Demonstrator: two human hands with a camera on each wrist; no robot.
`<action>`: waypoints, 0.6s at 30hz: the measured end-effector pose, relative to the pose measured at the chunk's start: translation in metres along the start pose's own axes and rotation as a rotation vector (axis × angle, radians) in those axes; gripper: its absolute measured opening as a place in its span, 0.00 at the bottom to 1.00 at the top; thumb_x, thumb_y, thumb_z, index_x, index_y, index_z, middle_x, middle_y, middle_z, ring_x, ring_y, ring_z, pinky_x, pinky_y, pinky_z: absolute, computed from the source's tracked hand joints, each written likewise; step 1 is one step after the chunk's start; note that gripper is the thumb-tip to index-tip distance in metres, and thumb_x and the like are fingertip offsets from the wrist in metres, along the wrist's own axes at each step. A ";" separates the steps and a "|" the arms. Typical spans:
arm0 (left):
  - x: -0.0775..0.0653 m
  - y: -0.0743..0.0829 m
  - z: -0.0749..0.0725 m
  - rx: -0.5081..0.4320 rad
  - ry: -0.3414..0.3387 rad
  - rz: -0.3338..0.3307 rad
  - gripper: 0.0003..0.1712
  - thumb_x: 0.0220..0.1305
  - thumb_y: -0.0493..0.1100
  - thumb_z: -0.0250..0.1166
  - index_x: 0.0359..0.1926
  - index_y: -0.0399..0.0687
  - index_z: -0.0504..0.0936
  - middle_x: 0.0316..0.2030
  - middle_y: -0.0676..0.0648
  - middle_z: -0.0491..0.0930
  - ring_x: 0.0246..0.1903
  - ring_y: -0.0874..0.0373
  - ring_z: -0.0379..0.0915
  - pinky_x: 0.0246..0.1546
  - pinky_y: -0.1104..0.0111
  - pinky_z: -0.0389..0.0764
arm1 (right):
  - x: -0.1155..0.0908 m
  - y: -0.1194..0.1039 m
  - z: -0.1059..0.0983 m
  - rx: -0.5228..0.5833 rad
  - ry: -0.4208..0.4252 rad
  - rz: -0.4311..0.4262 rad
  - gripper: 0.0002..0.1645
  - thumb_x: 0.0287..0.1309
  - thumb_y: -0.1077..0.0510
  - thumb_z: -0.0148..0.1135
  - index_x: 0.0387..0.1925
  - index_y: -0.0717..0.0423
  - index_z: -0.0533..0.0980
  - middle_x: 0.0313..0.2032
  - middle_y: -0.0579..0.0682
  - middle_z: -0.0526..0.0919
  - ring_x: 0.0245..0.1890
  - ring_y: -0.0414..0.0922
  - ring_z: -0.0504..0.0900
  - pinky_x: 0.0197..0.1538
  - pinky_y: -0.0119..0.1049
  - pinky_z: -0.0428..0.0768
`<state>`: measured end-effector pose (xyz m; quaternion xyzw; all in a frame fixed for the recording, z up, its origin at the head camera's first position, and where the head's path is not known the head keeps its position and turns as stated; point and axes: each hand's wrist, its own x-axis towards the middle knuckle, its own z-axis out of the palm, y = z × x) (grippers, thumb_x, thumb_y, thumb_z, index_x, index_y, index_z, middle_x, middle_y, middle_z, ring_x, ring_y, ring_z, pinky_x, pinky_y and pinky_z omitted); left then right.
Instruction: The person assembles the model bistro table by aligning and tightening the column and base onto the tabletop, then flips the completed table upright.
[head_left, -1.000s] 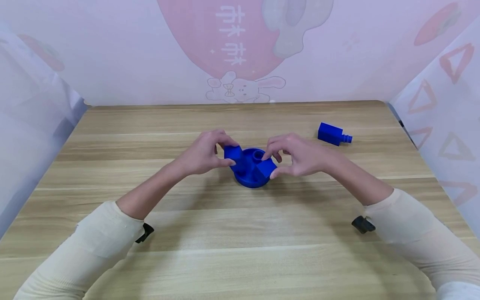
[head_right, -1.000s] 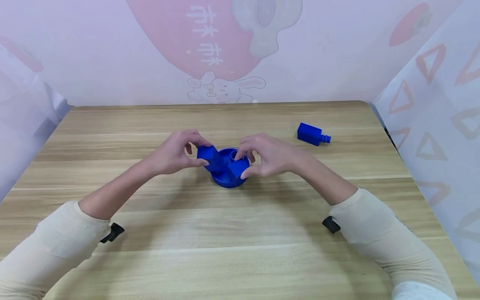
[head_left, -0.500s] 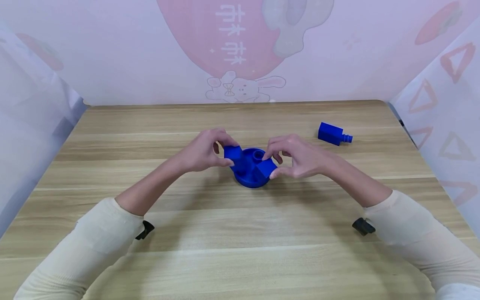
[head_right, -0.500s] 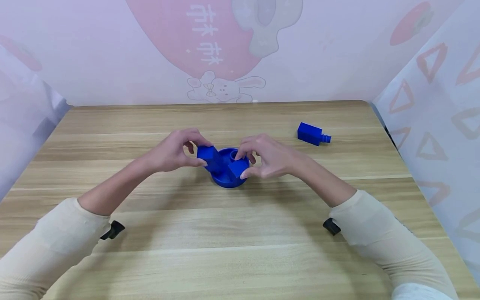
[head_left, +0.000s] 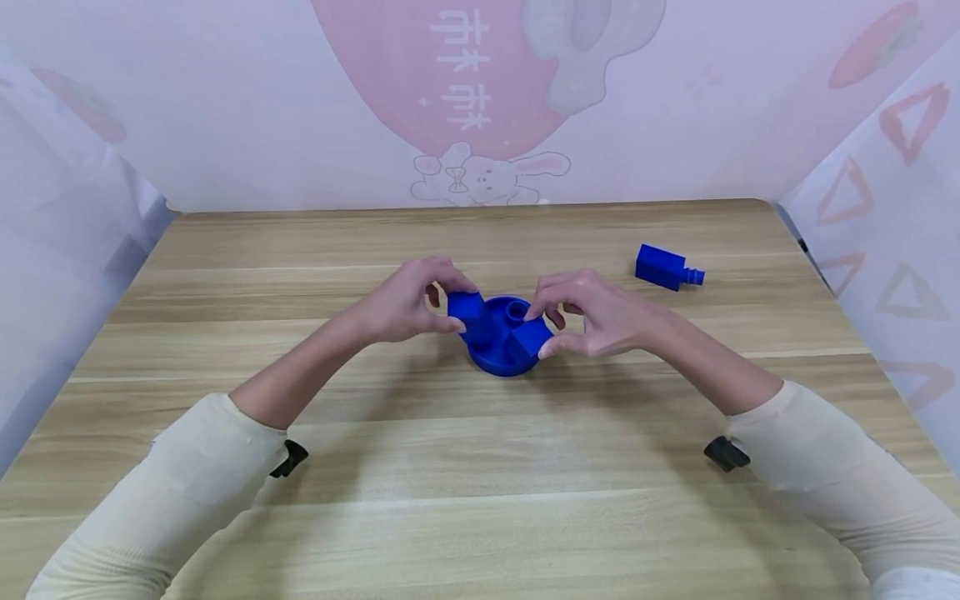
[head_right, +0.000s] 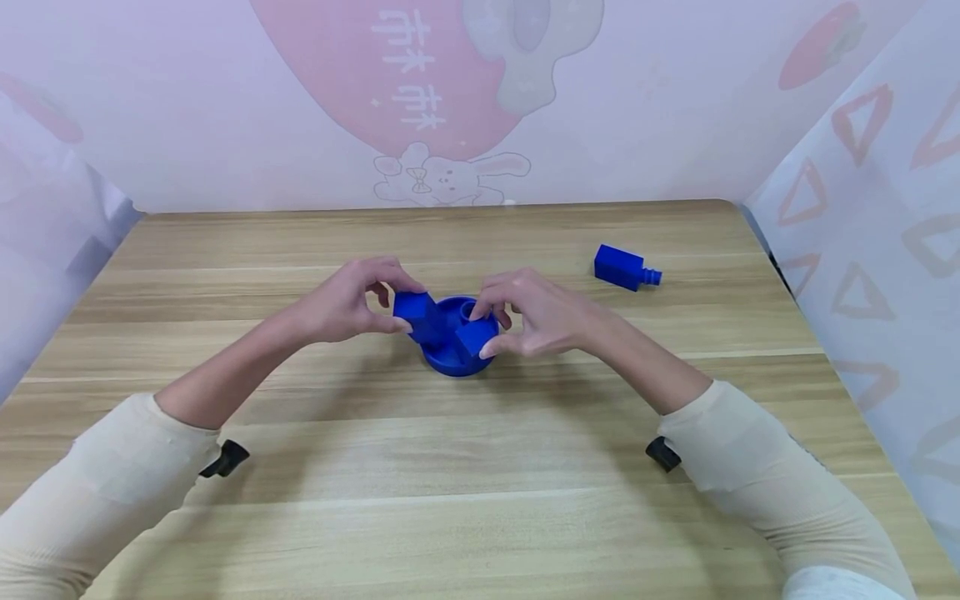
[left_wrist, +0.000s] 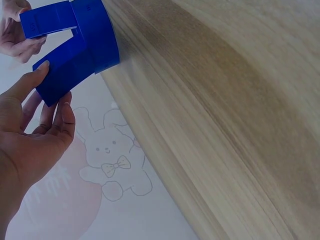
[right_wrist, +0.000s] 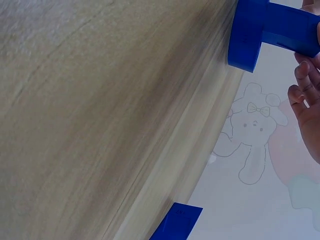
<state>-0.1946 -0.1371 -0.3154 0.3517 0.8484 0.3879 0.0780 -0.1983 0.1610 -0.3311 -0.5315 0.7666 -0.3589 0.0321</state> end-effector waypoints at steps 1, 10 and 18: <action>0.000 0.000 0.000 0.003 0.000 0.000 0.21 0.52 0.28 0.78 0.49 0.31 0.87 0.40 0.40 0.84 0.42 0.48 0.76 0.40 0.55 0.79 | 0.000 0.000 0.000 0.002 0.000 0.002 0.30 0.62 0.33 0.69 0.41 0.57 0.85 0.29 0.40 0.76 0.25 0.37 0.70 0.25 0.35 0.67; -0.001 0.004 0.002 0.052 0.012 -0.030 0.21 0.52 0.29 0.78 0.50 0.31 0.87 0.40 0.41 0.85 0.42 0.48 0.77 0.37 0.61 0.78 | -0.002 -0.003 -0.002 0.019 -0.033 0.085 0.18 0.53 0.57 0.80 0.44 0.56 0.85 0.32 0.47 0.80 0.27 0.46 0.75 0.26 0.34 0.68; -0.002 0.013 0.005 0.128 0.019 -0.065 0.25 0.54 0.31 0.79 0.54 0.31 0.84 0.44 0.40 0.84 0.45 0.46 0.78 0.43 0.54 0.81 | -0.008 -0.002 -0.002 0.089 -0.011 0.125 0.21 0.53 0.61 0.80 0.50 0.57 0.85 0.37 0.45 0.82 0.30 0.48 0.77 0.27 0.37 0.70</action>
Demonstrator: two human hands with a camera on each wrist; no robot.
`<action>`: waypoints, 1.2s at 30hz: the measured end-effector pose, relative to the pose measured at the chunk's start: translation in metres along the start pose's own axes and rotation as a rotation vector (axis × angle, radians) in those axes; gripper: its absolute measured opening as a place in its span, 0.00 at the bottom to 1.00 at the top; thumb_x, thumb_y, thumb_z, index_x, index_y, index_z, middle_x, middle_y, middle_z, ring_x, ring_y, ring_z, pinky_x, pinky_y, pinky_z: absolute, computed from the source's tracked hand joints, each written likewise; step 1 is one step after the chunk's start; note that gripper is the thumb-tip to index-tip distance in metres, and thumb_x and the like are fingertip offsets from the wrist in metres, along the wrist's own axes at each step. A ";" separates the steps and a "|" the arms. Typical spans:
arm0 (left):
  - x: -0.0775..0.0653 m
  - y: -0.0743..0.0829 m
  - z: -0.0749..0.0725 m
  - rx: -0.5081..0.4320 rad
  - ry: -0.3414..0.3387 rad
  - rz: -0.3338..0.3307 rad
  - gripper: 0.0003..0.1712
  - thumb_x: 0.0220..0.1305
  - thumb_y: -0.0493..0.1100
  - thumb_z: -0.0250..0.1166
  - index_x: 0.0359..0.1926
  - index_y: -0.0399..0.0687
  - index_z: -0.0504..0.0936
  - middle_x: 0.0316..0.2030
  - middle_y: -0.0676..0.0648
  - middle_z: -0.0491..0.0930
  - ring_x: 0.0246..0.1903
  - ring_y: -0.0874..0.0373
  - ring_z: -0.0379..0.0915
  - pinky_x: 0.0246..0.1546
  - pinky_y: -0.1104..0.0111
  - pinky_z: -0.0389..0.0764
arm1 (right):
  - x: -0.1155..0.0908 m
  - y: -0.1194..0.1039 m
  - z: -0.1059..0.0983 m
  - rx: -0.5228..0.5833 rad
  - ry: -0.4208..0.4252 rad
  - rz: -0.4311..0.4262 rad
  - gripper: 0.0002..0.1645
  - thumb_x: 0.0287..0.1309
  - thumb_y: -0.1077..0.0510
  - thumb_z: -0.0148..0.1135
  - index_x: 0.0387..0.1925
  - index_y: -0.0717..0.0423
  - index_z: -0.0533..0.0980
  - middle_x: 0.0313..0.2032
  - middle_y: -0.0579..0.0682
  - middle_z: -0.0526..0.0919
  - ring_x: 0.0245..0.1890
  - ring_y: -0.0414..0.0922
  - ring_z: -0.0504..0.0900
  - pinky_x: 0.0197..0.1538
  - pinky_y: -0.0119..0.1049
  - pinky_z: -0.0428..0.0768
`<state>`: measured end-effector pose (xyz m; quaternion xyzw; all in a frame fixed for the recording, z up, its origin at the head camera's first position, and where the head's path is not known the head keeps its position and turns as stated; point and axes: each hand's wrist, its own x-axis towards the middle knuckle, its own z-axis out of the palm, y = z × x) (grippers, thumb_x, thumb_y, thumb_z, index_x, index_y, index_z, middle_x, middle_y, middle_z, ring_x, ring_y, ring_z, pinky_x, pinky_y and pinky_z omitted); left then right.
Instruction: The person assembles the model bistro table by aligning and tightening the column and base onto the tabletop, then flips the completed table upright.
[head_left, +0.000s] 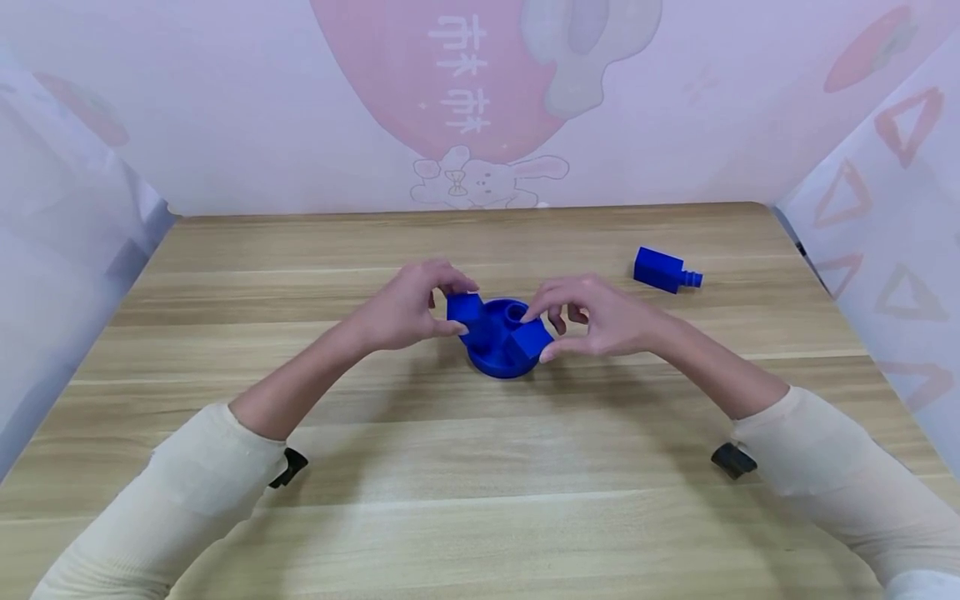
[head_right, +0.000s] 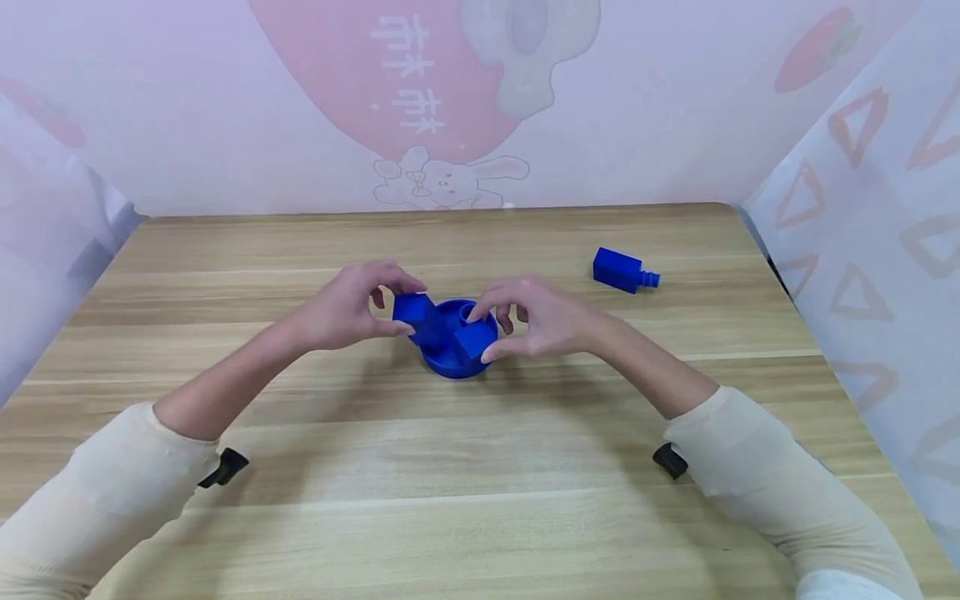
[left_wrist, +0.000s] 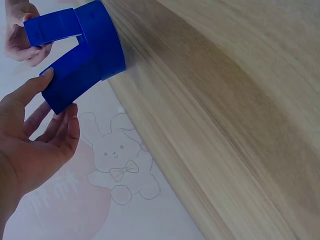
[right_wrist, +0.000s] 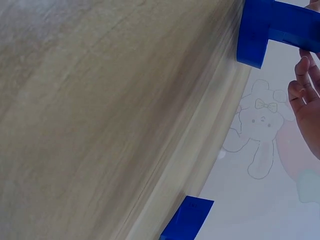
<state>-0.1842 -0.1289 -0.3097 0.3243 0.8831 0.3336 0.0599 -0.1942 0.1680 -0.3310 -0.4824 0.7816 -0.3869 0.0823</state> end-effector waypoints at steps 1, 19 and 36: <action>0.000 0.001 0.000 0.009 0.007 -0.007 0.26 0.55 0.32 0.79 0.55 0.31 0.83 0.45 0.39 0.83 0.47 0.46 0.78 0.45 0.53 0.81 | -0.001 0.000 0.000 0.011 0.003 0.005 0.22 0.53 0.61 0.80 0.50 0.57 0.85 0.37 0.45 0.82 0.30 0.49 0.77 0.27 0.36 0.70; 0.001 0.041 0.029 0.062 0.091 0.213 0.18 0.61 0.42 0.77 0.48 0.36 0.88 0.46 0.40 0.85 0.49 0.47 0.82 0.52 0.55 0.84 | -0.029 0.021 -0.032 -0.096 0.154 0.129 0.18 0.56 0.65 0.77 0.49 0.56 0.85 0.42 0.48 0.88 0.31 0.41 0.79 0.29 0.33 0.72; 0.004 0.050 0.041 0.190 -0.041 0.117 0.25 0.62 0.44 0.77 0.55 0.35 0.85 0.52 0.40 0.85 0.55 0.47 0.80 0.57 0.59 0.82 | -0.045 0.049 -0.065 -0.373 0.256 0.551 0.22 0.62 0.62 0.71 0.55 0.69 0.81 0.56 0.69 0.81 0.59 0.66 0.77 0.62 0.62 0.75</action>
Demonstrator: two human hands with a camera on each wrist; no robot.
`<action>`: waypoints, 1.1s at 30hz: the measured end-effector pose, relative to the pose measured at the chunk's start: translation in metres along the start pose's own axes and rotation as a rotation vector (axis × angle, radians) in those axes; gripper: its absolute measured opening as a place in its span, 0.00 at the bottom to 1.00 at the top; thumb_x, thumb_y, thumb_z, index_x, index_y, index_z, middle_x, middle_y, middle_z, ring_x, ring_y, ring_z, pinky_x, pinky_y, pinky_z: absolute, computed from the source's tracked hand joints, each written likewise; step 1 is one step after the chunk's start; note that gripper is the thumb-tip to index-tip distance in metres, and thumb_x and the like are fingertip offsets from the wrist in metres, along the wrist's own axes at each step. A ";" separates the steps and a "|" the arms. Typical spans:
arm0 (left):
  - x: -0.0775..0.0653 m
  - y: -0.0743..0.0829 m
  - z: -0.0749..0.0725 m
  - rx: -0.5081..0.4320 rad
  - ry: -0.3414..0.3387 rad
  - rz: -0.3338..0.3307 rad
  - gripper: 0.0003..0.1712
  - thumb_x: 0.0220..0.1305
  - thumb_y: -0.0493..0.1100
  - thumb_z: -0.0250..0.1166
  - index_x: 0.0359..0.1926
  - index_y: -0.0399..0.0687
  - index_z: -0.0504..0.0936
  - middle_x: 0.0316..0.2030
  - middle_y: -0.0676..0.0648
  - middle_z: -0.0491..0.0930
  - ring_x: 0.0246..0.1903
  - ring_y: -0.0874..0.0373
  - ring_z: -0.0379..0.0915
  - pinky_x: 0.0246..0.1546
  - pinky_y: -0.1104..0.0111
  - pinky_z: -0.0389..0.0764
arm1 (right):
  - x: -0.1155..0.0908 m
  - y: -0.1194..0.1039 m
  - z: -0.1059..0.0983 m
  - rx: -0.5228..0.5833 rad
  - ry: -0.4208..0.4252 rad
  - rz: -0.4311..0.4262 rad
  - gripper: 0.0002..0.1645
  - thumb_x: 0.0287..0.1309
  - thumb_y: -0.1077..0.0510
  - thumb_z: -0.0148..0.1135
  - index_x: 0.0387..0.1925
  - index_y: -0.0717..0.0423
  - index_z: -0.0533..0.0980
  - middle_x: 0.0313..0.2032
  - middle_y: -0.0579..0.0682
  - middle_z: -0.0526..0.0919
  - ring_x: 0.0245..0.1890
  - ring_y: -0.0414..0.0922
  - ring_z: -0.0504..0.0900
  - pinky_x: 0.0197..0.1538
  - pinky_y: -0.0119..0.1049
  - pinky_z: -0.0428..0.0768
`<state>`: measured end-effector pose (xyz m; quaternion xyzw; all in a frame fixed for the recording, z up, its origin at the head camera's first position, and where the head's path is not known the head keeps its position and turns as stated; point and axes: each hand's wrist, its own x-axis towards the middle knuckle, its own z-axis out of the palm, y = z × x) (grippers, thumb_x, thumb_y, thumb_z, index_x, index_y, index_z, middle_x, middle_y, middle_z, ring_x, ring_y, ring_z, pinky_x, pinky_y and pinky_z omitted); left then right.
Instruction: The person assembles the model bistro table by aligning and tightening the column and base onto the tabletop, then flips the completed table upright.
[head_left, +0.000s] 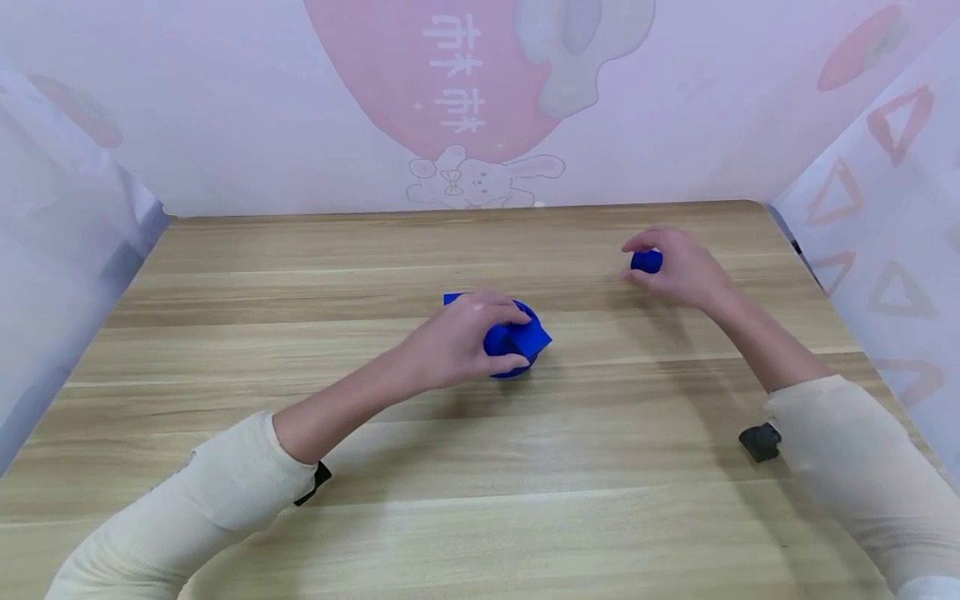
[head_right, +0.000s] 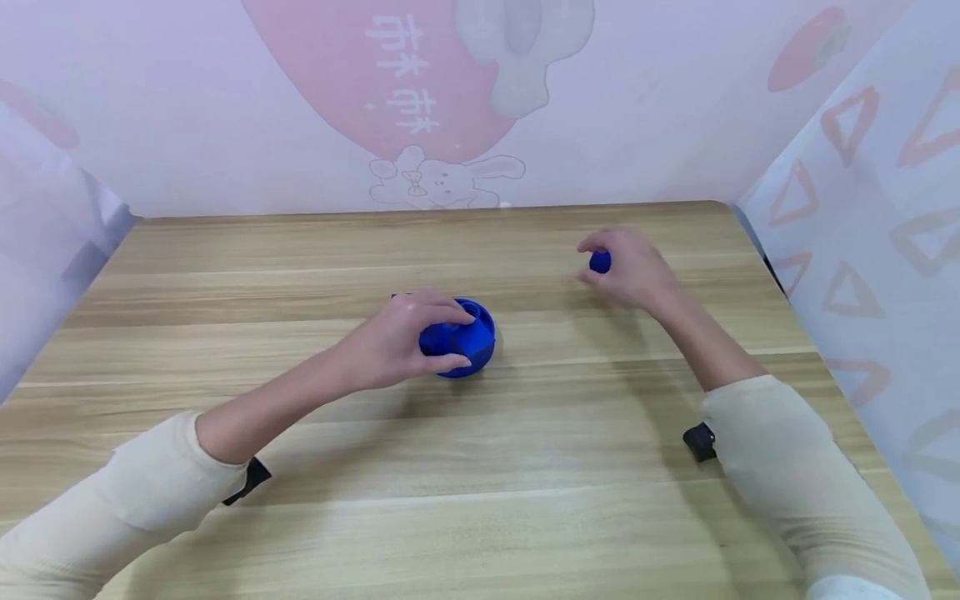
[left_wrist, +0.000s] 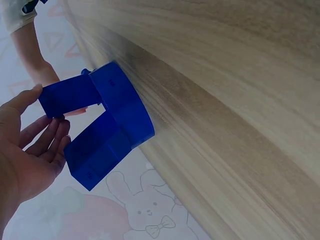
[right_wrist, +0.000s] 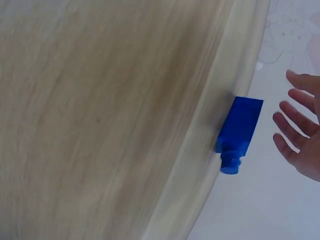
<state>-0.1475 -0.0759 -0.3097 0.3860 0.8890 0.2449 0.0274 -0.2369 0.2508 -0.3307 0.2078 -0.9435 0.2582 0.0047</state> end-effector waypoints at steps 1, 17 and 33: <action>0.000 0.000 0.000 -0.004 0.003 0.003 0.25 0.62 0.45 0.77 0.55 0.35 0.85 0.52 0.40 0.85 0.55 0.47 0.80 0.57 0.59 0.82 | 0.001 0.002 0.000 -0.012 0.001 0.019 0.22 0.61 0.62 0.71 0.55 0.69 0.80 0.58 0.69 0.79 0.60 0.67 0.76 0.62 0.62 0.74; -0.004 0.003 0.001 -0.062 -0.007 -0.035 0.24 0.62 0.39 0.72 0.58 0.33 0.83 0.58 0.38 0.81 0.60 0.45 0.77 0.56 0.57 0.83 | 0.014 0.024 0.003 -0.078 -0.053 0.067 0.30 0.57 0.68 0.71 0.61 0.72 0.75 0.57 0.73 0.77 0.58 0.69 0.77 0.62 0.62 0.74; -0.025 -0.013 -0.016 -0.111 -0.025 -0.091 0.23 0.59 0.38 0.75 0.55 0.36 0.81 0.54 0.41 0.82 0.58 0.45 0.76 0.60 0.54 0.79 | 0.014 0.020 0.000 -0.086 -0.055 0.071 0.31 0.58 0.70 0.67 0.64 0.71 0.74 0.53 0.74 0.80 0.55 0.67 0.78 0.59 0.62 0.75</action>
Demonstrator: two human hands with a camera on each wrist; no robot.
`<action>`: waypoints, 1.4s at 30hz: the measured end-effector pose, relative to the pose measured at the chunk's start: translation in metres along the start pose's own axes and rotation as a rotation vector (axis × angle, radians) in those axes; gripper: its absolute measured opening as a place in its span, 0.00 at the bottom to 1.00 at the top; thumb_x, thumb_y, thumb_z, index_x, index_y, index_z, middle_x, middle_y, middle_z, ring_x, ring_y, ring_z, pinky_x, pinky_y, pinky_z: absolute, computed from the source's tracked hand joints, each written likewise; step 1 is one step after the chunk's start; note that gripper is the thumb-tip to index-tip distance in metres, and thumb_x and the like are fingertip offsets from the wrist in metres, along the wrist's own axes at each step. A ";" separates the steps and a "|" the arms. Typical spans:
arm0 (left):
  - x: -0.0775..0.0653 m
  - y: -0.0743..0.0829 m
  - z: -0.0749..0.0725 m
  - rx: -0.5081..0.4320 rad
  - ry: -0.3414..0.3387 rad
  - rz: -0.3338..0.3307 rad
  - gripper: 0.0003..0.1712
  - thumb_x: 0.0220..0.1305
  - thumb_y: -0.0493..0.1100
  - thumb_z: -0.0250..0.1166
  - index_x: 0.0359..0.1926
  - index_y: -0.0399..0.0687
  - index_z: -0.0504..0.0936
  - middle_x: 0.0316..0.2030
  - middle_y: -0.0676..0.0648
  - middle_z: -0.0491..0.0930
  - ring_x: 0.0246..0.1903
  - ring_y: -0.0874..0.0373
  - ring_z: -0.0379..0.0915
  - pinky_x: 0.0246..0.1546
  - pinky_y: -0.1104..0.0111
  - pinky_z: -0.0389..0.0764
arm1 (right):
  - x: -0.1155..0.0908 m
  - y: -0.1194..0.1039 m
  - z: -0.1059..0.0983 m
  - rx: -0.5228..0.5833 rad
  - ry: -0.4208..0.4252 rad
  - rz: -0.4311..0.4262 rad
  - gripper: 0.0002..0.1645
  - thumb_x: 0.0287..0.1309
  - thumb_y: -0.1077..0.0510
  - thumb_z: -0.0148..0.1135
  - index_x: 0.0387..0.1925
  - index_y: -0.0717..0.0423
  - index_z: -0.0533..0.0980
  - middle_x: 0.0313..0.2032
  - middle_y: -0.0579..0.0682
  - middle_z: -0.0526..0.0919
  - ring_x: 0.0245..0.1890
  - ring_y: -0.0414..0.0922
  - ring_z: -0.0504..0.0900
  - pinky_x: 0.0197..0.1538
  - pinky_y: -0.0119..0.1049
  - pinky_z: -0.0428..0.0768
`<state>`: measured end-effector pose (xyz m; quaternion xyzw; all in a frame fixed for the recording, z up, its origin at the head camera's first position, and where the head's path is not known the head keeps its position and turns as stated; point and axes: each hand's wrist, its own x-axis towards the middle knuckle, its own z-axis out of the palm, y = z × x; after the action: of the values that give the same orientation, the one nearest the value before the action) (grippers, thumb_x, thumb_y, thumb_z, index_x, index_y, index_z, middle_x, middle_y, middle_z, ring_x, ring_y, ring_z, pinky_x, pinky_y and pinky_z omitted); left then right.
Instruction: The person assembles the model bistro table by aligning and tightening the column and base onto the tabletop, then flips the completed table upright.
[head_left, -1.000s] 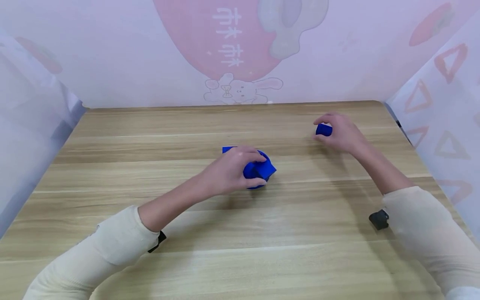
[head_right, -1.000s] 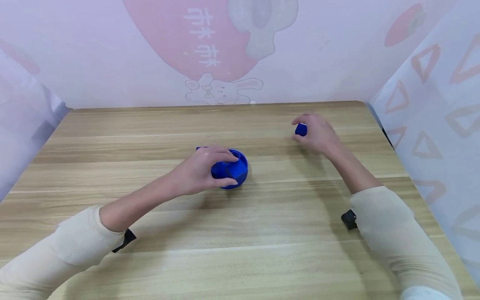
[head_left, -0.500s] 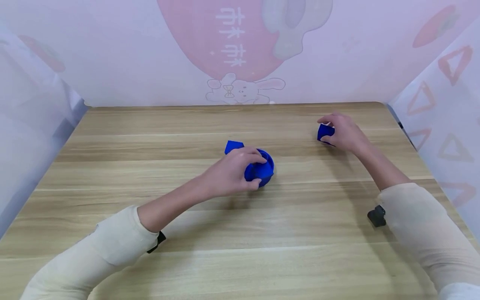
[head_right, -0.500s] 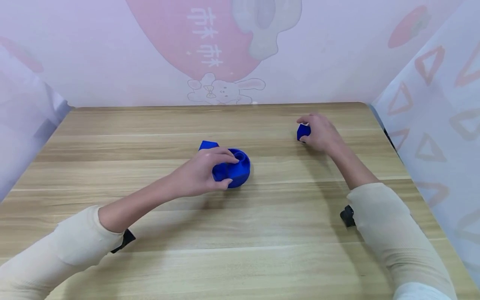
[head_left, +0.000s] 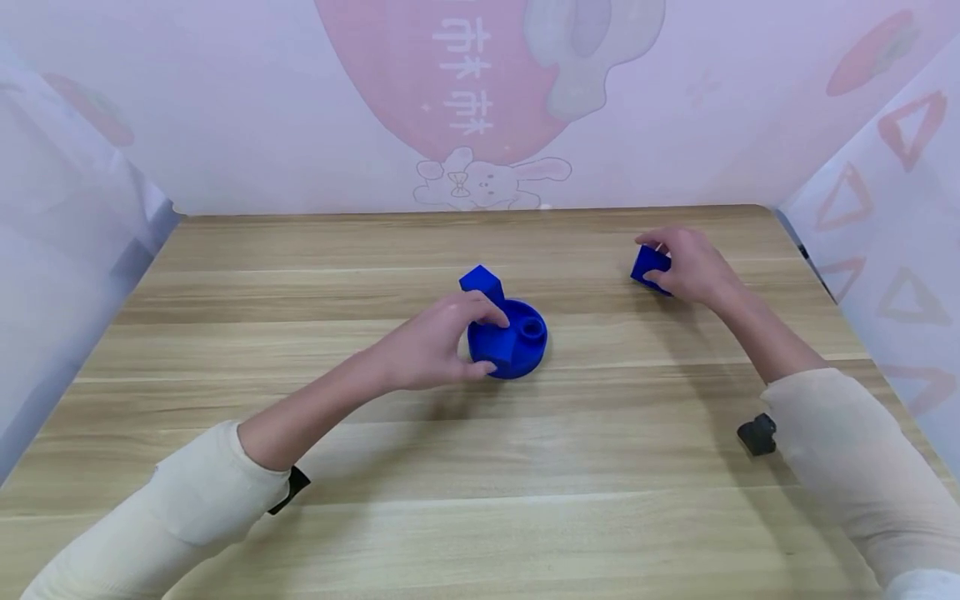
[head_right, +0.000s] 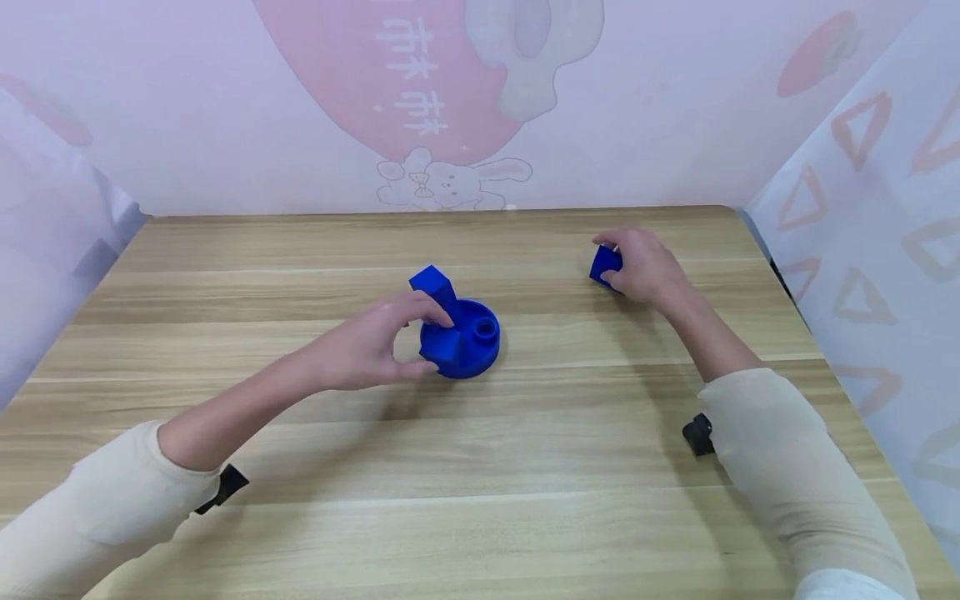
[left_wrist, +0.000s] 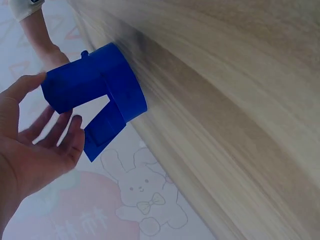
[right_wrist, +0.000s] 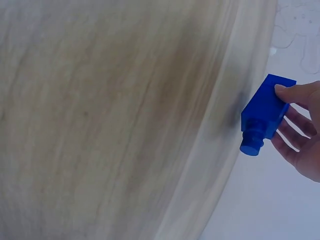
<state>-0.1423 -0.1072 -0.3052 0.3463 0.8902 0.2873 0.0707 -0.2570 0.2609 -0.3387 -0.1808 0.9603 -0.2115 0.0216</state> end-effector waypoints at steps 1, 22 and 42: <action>0.000 0.000 0.002 0.004 0.023 -0.022 0.25 0.58 0.42 0.78 0.53 0.36 0.81 0.52 0.41 0.82 0.56 0.46 0.77 0.59 0.55 0.80 | -0.001 -0.003 0.000 0.007 0.008 -0.003 0.31 0.58 0.70 0.68 0.64 0.71 0.74 0.53 0.74 0.79 0.55 0.67 0.77 0.59 0.62 0.75; -0.004 0.002 0.006 -0.025 0.149 -0.210 0.25 0.58 0.45 0.79 0.50 0.34 0.84 0.45 0.41 0.85 0.47 0.44 0.80 0.48 0.58 0.83 | -0.020 -0.073 0.005 0.505 0.083 -0.207 0.28 0.52 0.77 0.70 0.57 0.72 0.79 0.52 0.66 0.81 0.51 0.63 0.84 0.53 0.56 0.83; -0.004 -0.011 0.000 -0.031 0.176 -0.172 0.26 0.59 0.39 0.75 0.57 0.31 0.84 0.46 0.40 0.84 0.46 0.47 0.78 0.50 0.54 0.82 | -0.032 -0.108 0.020 0.666 -0.003 -0.304 0.25 0.52 0.73 0.76 0.53 0.68 0.82 0.50 0.63 0.86 0.47 0.58 0.88 0.48 0.32 0.86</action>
<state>-0.1457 -0.1158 -0.3118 0.2408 0.9149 0.3234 0.0220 -0.1882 0.1730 -0.3135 -0.3049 0.8008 -0.5131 0.0489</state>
